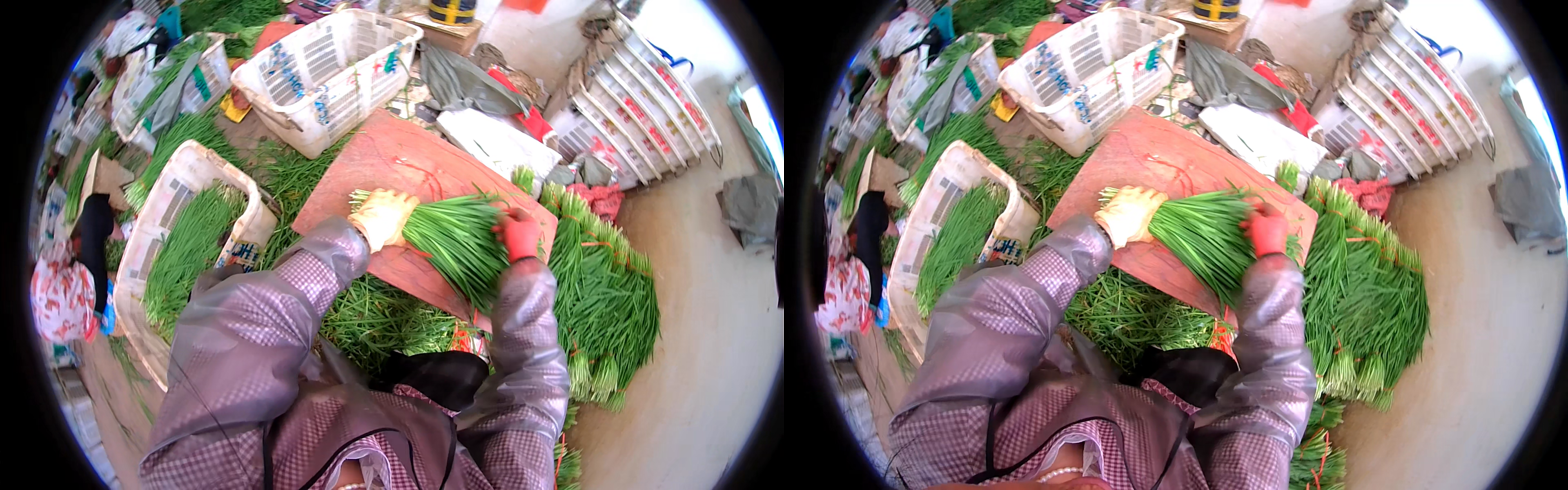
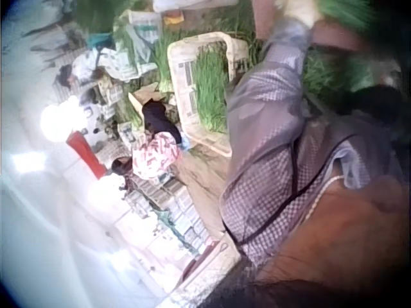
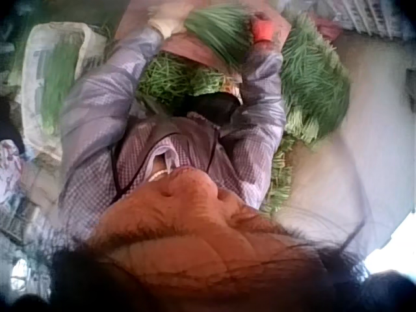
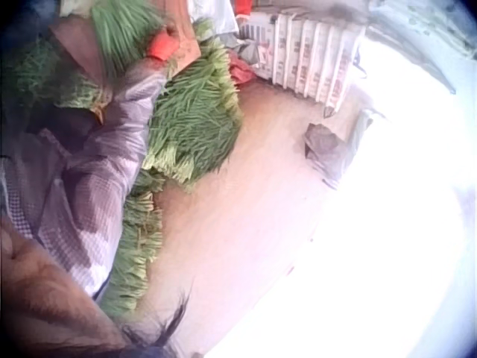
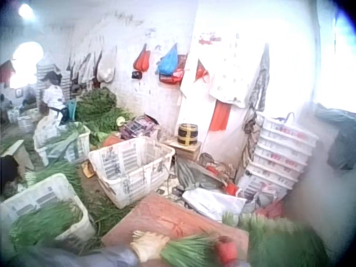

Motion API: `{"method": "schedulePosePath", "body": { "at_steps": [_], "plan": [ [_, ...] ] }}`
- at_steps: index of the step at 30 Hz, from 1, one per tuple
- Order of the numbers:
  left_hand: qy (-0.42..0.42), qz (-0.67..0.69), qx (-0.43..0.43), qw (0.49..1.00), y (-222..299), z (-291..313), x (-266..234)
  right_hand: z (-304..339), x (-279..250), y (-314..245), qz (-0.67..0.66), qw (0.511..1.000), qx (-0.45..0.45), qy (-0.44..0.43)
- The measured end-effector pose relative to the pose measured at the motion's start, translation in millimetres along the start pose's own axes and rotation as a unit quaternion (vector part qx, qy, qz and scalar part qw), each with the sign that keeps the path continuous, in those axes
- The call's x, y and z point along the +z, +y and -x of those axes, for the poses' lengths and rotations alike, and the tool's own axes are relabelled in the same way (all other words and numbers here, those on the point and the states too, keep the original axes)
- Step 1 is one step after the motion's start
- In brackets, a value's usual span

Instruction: The person bundles bunches of chives together, wraps them with red tape, and trims the root ends using a small knife before placing them into a plastic crate.

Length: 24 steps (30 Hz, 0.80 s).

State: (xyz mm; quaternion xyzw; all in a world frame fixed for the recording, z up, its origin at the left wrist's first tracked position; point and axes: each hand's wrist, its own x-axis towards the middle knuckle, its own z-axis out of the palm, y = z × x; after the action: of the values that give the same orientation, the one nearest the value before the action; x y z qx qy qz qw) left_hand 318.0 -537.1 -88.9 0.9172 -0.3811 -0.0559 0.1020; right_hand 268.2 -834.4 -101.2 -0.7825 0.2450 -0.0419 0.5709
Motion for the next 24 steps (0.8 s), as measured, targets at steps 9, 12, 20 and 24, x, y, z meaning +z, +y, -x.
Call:
{"method": "schedulePosePath", "body": {
  "at_steps": [9,12,20,24],
  "plan": [
    [0.006,-0.034,-0.013,0.999,-3.4,11.9,0.5,80.9,96.5,-69.0,0.466,0.772,-0.403,-0.156],
    [0.031,-0.043,0.009,0.999,0.7,15.2,0.9,63.8,118.4,-44.5,0.519,0.768,-0.333,-0.175],
    [0.25,0.619,-0.064,0.742,-111.5,70.9,16.9,67.5,119.3,-36.3,0.46,0.791,-0.363,-0.176],
    [0.29,0.685,-0.113,0.659,-83.8,68.4,34.5,71.9,115.4,-37.7,0.475,0.782,-0.364,-0.173]
  ]
}}
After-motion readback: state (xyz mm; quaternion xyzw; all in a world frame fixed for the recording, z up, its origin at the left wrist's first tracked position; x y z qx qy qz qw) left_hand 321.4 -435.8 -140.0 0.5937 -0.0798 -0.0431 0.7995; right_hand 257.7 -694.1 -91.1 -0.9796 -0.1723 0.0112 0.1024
